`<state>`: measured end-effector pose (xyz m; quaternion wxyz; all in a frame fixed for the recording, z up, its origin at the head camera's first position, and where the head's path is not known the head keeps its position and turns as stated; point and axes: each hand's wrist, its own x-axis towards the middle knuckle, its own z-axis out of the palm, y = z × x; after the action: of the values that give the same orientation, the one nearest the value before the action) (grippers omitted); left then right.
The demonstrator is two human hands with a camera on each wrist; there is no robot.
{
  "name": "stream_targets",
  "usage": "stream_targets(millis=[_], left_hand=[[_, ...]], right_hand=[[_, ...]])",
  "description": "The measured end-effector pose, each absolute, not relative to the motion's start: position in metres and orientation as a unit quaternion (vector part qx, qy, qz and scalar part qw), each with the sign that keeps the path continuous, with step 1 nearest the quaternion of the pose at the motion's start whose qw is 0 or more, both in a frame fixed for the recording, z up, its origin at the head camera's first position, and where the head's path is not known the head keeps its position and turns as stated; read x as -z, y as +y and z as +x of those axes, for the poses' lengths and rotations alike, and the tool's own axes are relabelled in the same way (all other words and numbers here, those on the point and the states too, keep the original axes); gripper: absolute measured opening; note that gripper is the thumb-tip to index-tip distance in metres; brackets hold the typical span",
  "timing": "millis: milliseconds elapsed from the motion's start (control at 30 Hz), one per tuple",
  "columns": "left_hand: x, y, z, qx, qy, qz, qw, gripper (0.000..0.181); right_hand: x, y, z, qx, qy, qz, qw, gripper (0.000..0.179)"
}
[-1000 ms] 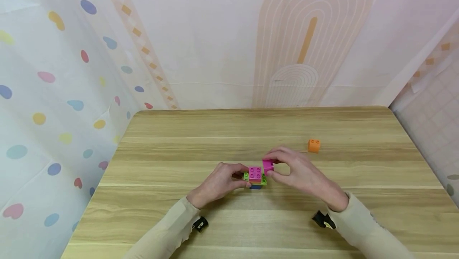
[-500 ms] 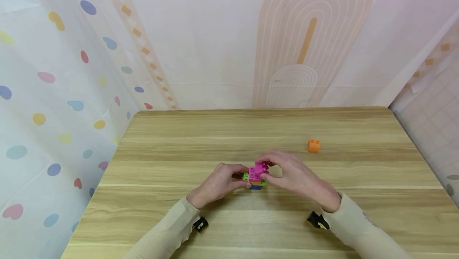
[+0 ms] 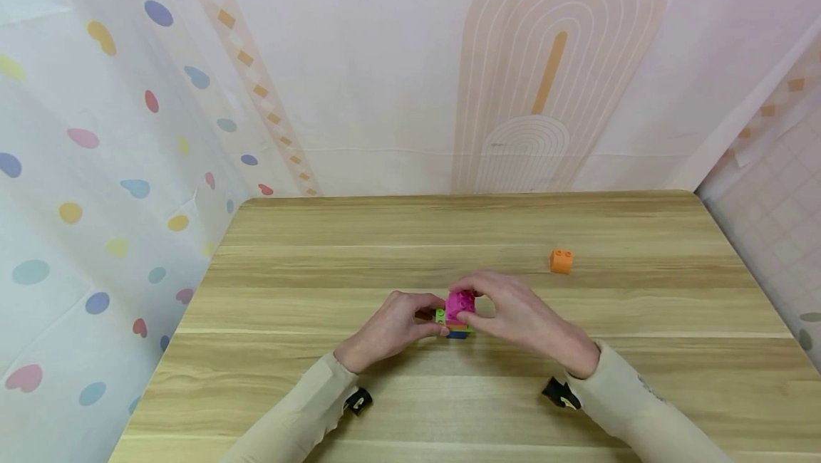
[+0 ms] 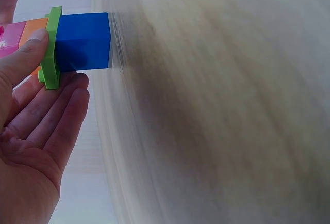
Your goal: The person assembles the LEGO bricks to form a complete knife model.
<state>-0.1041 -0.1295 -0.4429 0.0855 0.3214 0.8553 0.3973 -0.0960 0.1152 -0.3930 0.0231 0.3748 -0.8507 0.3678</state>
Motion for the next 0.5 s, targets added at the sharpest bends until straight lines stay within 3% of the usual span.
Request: stream_targets(millis=[500], left_hand=[[0.4414,-0.1297,-0.1034,-0.405,0.851,0.325,0.083,0.024]], right_hand=[[0.3937,0.1098,-0.0971,-0.342,-0.85,0.4,0.032,0.035]])
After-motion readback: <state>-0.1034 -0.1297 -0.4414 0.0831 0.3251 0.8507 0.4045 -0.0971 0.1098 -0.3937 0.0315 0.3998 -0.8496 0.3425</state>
